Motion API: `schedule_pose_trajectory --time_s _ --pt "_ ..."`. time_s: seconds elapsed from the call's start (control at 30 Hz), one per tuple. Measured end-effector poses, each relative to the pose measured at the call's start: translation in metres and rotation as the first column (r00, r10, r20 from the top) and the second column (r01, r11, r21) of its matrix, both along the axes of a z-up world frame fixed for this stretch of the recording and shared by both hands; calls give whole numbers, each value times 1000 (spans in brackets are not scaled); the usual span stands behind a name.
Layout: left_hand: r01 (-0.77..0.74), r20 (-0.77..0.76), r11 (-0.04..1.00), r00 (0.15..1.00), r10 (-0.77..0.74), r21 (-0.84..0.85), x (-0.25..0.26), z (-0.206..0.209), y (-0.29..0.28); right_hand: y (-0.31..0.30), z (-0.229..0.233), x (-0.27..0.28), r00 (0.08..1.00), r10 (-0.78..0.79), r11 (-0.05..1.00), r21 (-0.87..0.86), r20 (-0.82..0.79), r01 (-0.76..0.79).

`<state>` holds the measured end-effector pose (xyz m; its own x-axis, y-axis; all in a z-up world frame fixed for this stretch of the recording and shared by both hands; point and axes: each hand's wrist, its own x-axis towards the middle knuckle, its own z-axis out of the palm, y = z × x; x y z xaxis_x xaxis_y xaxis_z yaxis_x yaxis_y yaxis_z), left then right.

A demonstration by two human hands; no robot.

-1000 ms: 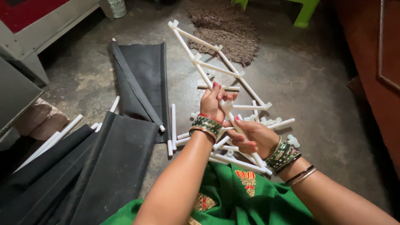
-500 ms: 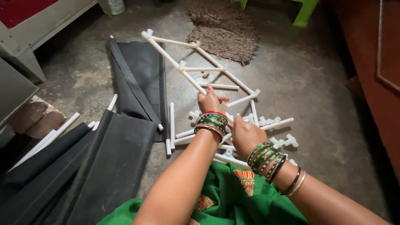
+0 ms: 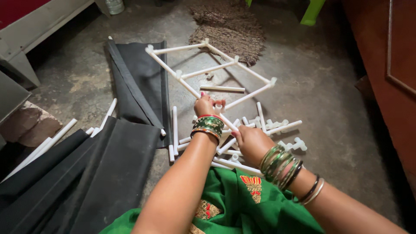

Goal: The person sits on the floor and assembles a white plastic frame by connecting rods and joints by hand. They build a rectangular frame and add crossbars, then disassemble and reassemble parts of the structure.

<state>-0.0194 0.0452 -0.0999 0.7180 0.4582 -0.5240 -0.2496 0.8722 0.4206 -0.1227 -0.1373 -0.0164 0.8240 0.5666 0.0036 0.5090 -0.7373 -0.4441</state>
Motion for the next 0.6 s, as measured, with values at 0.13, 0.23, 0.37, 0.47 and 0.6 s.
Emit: schedule_pose_trajectory --time_s 0.13,0.23,0.37,0.47,0.6 --pt "-24 -35 994 999 28 102 6 5 -5 1 19 -19 988 -151 984 -102 -32 147" --pt "-31 76 992 997 21 123 -3 4 -6 1 27 -11 877 -100 984 82 -470 156" --pt "7 184 999 983 -13 33 -14 7 -5 -17 25 9 380 287 856 413 -879 311" --pt "44 155 999 987 -39 -23 -10 8 -8 -31 16 19 73 522 740 494 -850 456" --pt "26 108 999 994 -22 -40 -4 3 -9 -23 3 16 753 160 916 381 -638 128"
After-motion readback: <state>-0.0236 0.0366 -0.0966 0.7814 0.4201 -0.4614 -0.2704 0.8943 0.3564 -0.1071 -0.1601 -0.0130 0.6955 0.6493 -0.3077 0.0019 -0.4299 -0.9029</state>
